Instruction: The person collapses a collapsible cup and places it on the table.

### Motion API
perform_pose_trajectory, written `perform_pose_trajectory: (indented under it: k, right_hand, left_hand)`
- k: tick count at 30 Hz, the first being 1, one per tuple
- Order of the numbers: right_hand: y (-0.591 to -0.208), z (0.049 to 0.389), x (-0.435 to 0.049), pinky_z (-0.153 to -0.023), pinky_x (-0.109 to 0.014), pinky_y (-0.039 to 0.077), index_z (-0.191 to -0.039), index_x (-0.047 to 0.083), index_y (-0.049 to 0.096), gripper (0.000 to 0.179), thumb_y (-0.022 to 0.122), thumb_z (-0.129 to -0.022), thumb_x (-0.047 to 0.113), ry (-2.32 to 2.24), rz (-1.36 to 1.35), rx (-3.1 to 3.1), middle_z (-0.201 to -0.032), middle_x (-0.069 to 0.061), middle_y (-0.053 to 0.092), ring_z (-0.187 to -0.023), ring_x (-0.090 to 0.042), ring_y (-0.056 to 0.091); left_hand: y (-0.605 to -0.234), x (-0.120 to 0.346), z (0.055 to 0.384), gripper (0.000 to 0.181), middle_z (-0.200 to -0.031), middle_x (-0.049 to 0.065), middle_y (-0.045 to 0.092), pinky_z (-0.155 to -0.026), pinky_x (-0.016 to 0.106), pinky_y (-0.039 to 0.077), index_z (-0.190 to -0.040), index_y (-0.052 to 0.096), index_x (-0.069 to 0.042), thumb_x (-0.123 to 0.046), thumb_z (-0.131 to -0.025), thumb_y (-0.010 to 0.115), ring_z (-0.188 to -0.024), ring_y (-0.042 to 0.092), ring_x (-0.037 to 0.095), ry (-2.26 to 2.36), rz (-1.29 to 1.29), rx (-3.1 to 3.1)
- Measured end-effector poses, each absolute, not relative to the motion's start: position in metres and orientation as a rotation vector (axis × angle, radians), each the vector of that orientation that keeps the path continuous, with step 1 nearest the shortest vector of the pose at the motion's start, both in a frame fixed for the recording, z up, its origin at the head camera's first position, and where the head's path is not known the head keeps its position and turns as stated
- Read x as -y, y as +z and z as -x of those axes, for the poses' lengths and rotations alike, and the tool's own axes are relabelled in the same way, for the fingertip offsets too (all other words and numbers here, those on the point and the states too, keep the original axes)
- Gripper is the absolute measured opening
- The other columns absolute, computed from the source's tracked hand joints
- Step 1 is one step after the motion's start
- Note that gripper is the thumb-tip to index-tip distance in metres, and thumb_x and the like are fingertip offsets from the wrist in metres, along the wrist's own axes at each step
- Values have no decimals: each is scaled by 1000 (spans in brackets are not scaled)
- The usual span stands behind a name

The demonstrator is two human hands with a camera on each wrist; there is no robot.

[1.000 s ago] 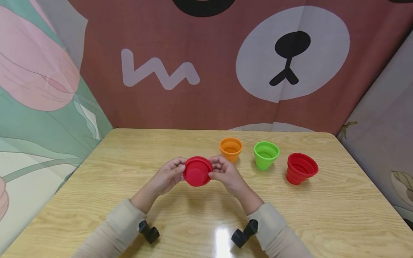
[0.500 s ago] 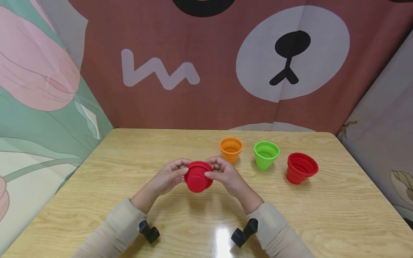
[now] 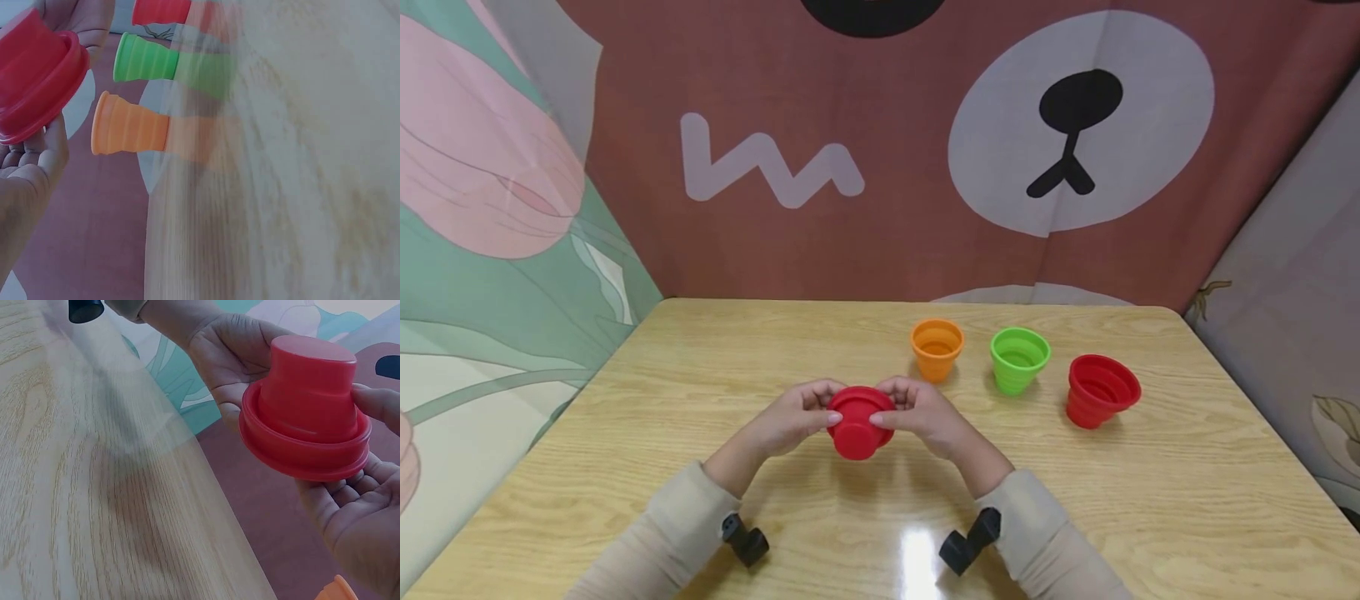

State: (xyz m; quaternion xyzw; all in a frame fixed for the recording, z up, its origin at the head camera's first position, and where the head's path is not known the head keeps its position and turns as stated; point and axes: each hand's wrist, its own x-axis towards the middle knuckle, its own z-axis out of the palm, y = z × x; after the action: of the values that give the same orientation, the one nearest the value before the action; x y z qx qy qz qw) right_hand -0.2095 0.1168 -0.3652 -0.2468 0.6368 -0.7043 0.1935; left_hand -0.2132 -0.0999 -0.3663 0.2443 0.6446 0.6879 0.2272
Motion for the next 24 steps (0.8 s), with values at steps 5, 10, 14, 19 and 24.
perform_pose_trajectory:
  k: [5,10,14,19,24]
  right_hand:
    - [-366,210,-116,-66,-27,49,-103,-18,43,40,62,-78,6,-1971,697,-1803,-84,-5,59,-72,-14,56]
    - [-365,209,-115,-65,-26,50,-103,-18,42,41,63,-77,7,-1977,707,-1804,-84,-5,59,-70,-13,56]
    - [-364,208,-114,-64,-25,50,-102,-19,41,42,63,-77,6,-1984,720,-1798,-83,-4,59,-70,-13,56]
    - [-363,207,-113,-64,-24,49,-101,-20,40,39,61,-78,3,-1990,740,-1795,-83,-4,58,-70,-12,56]
    - [-363,206,-112,-65,-23,49,-100,-19,41,31,56,-79,-2,-1978,696,-1861,-83,-4,58,-71,-12,54]
  left_hand:
    - [-367,99,213,41,-86,7,57,-67,27,49,-107,44,15,-10,-80,61,-73,56,14,1901,-722,-1779]
    - [-364,98,212,43,-85,6,57,-65,25,49,-106,44,16,-10,-79,63,-72,57,12,1899,-727,-1791]
    - [-363,98,211,38,-84,6,57,-64,24,49,-106,43,17,-5,-80,60,-70,57,11,1898,-732,-1790]
    - [-362,96,211,31,-81,4,57,-62,21,49,-104,42,20,4,-80,53,-68,57,9,1903,-727,-1798]
    - [-363,94,211,27,-80,4,56,-62,21,48,-104,43,19,9,-80,49,-69,56,9,1888,-694,-1861]
